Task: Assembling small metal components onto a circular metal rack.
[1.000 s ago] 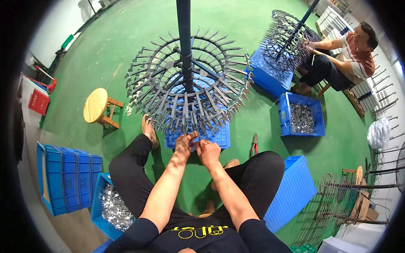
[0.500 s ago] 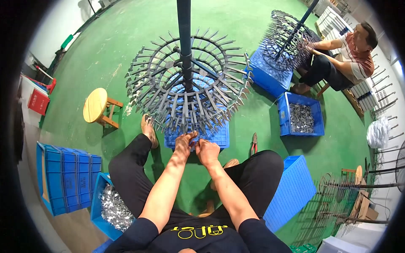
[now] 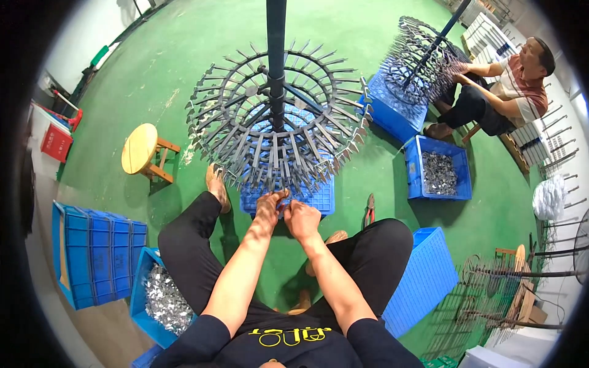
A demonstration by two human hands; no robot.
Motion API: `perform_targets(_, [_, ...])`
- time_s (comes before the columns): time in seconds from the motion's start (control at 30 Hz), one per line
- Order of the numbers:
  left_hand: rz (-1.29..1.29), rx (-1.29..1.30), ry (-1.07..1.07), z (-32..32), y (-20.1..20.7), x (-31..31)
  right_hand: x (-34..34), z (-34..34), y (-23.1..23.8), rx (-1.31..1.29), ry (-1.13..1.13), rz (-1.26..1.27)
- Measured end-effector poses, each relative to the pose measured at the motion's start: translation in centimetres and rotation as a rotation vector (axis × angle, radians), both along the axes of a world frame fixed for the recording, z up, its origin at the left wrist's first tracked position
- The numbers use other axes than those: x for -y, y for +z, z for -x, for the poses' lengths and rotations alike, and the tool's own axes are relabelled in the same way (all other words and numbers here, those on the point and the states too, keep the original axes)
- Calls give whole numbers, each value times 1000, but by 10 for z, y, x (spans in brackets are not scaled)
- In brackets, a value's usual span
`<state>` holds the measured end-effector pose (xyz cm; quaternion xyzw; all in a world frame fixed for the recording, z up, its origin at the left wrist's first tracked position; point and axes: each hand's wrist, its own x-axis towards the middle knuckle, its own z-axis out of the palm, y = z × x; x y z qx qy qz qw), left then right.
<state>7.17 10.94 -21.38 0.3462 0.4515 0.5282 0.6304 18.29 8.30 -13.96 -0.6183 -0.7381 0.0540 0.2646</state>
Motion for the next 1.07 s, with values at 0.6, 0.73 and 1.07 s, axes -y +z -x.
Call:
perform_targets(0.6, [-104, -33, -76, -3, -14, -1, -4, -2, -3, 31, -14, 63])
perform_targets(0.73, [-128, -43, -84, -3, -17, -1, -5, -2, -6, 19, -5, 66])
perform_targets(1.07, [-189, -163, 147, 15, -13, 8, -2, 1, -2, 34, 4, 97])
